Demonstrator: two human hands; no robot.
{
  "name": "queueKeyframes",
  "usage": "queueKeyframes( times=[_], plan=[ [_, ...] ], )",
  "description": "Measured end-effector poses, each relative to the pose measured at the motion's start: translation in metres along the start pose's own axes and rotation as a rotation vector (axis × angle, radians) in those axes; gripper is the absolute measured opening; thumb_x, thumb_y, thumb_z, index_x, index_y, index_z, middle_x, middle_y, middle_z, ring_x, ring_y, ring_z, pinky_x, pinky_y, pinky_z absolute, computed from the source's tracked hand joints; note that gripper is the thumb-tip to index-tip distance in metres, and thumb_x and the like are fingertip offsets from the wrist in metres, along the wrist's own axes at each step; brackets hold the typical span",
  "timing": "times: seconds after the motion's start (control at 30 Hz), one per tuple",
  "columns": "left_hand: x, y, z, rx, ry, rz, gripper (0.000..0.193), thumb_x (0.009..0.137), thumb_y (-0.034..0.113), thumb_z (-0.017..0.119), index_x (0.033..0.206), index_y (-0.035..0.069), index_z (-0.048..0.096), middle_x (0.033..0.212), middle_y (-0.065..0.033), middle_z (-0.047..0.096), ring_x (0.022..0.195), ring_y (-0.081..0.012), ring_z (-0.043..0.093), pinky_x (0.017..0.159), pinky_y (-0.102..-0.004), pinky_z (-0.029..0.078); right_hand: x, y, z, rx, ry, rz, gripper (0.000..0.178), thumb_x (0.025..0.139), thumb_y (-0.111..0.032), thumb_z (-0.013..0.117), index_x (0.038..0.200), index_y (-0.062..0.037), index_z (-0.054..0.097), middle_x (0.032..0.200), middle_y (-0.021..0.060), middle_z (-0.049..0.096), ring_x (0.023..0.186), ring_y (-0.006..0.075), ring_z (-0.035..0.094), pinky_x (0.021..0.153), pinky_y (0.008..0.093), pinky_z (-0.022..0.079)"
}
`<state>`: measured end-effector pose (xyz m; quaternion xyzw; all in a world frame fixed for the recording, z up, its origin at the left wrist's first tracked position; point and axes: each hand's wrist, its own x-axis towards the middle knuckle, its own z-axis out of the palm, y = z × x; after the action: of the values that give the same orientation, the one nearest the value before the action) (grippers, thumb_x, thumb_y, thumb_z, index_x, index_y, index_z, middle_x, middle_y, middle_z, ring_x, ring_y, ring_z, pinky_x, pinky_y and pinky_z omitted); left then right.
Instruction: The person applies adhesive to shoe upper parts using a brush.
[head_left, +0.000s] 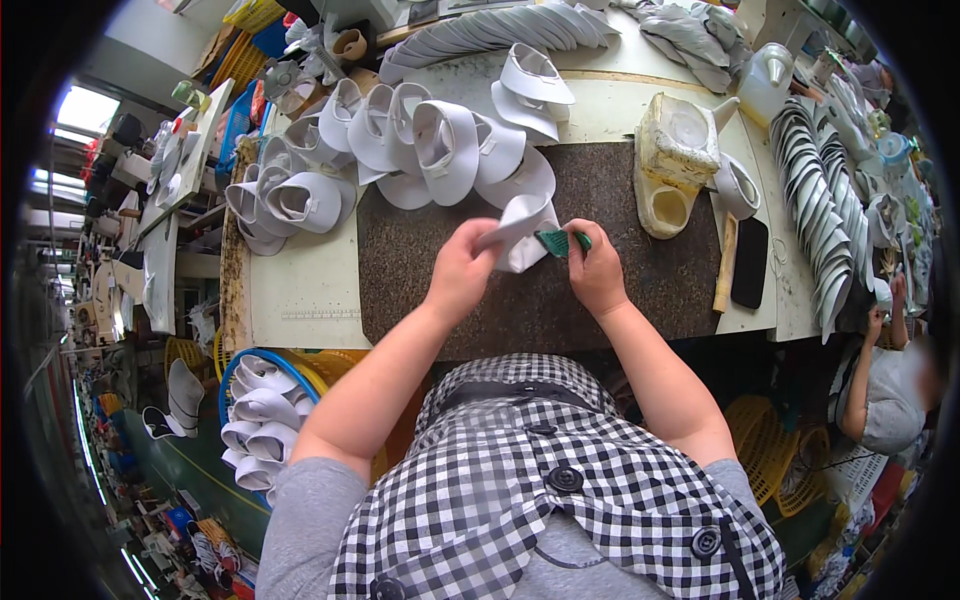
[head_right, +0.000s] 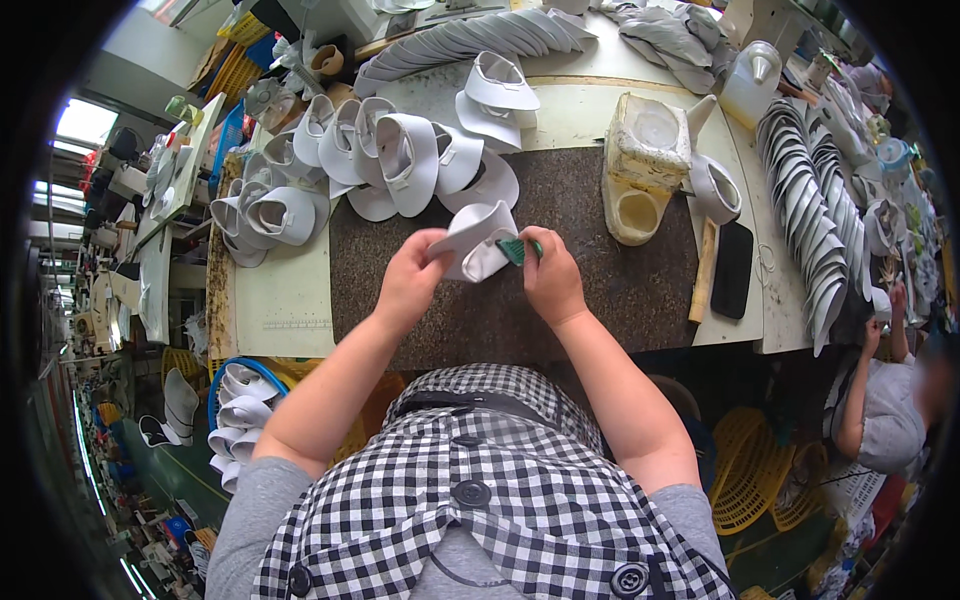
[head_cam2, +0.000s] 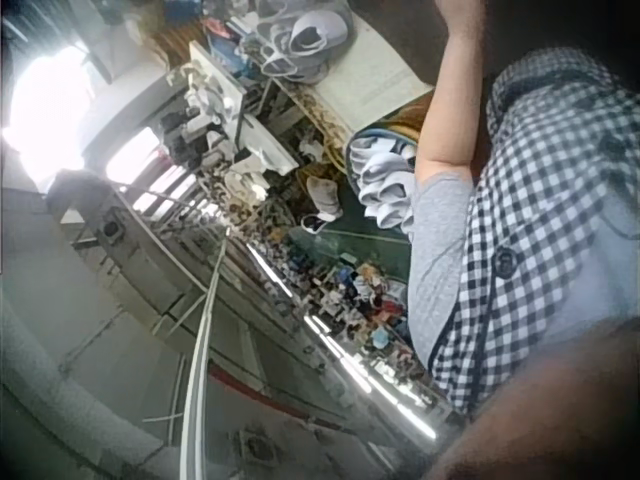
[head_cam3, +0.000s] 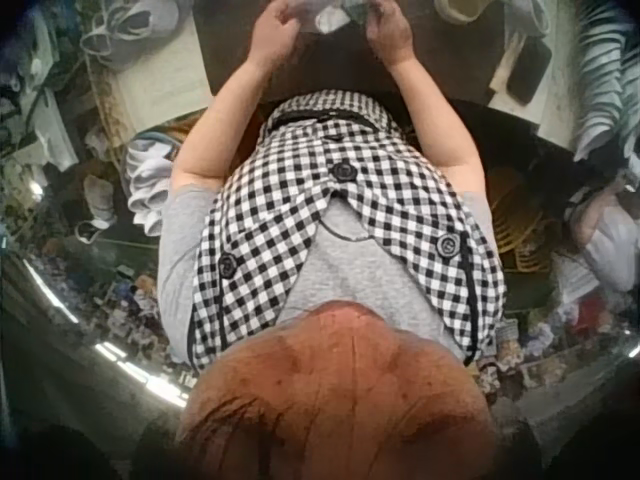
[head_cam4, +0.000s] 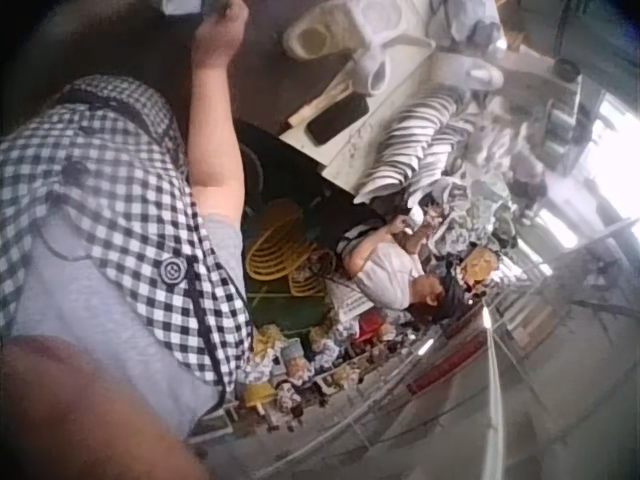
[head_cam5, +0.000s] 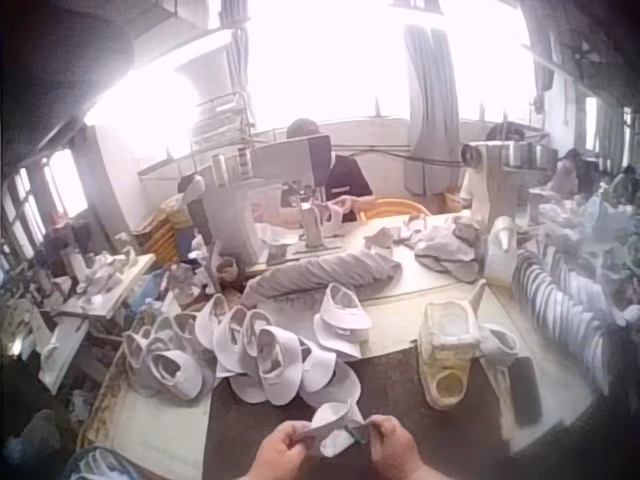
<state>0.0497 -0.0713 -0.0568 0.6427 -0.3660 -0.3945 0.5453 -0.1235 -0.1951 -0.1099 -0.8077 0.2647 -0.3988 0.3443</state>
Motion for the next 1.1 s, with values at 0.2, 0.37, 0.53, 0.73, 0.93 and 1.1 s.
queueKeyframes(
  times=[0.2,0.37,0.53,0.73,0.93,1.1],
  plan=[
    [-0.066,-0.033,-0.011,0.038,0.280,-0.142,0.019,0.092,0.006,0.060,0.110,0.002,0.057,0.103,-0.0045,0.064,0.095,-0.0121,0.059,0.088,-0.0272,0.046,-0.032,-0.019,0.021,0.109,-0.025,0.130,0.021,0.089,-0.002,0.055,0.109,-0.0064,0.051,0.098,0.0180,0.061,0.090,0.0380,0.061,0.077,0.0415,0.049],
    [-0.088,-0.061,-0.009,0.166,0.346,-0.239,0.020,0.086,0.010,0.066,0.104,0.002,0.060,0.099,-0.0071,0.066,0.093,-0.0155,0.061,0.084,-0.0290,0.047,-0.042,-0.029,0.037,0.240,-0.136,0.396,0.018,0.091,-0.005,0.054,0.109,-0.0064,0.051,0.097,0.0186,0.061,0.086,0.0378,0.062,0.076,0.0419,0.049],
    [-0.093,-0.079,-0.004,0.367,0.397,-0.158,0.015,0.084,0.011,0.068,0.095,0.002,0.060,0.094,-0.0103,0.066,0.086,-0.0197,0.063,0.077,-0.0325,0.049,-0.047,-0.039,0.041,0.602,-0.146,0.736,0.015,0.093,-0.004,0.053,0.108,-0.0038,0.051,0.099,0.0126,0.060,0.084,0.0197,0.065,0.063,0.0329,0.058],
    [-0.076,-0.068,-0.007,0.035,0.486,0.089,0.011,0.082,0.004,0.068,0.089,0.006,0.059,0.096,-0.0103,0.062,0.091,-0.0220,0.061,0.082,-0.0328,0.048,-0.034,-0.032,-0.035,0.740,-0.171,0.931,0.023,0.090,-0.009,0.058,0.112,-0.0041,0.054,0.099,0.0079,0.061,0.082,0.0176,0.065,0.063,0.0310,0.060],
    [-0.079,-0.073,-0.029,0.556,0.258,0.360,0.031,0.070,-0.010,0.053,0.094,0.007,0.061,0.116,-0.0179,0.054,0.116,-0.0357,0.052,0.098,-0.0400,0.043,-0.029,0.002,-0.123,0.640,0.144,0.809,0.021,0.092,-0.008,0.059,0.112,-0.0044,0.056,0.098,0.0071,0.061,0.082,0.0156,0.065,0.066,0.0300,0.059],
    [-0.102,-0.049,-0.038,0.960,0.300,0.437,0.040,0.070,-0.011,0.049,0.103,0.007,0.062,0.119,-0.0162,0.053,0.113,-0.0325,0.054,0.097,-0.0393,0.045,0.017,0.011,-0.157,0.154,0.394,0.419,0.027,0.094,-0.010,0.060,0.119,-0.0026,0.056,0.100,0.0055,0.061,0.081,0.0119,0.062,0.066,0.0258,0.055]
  ],
)
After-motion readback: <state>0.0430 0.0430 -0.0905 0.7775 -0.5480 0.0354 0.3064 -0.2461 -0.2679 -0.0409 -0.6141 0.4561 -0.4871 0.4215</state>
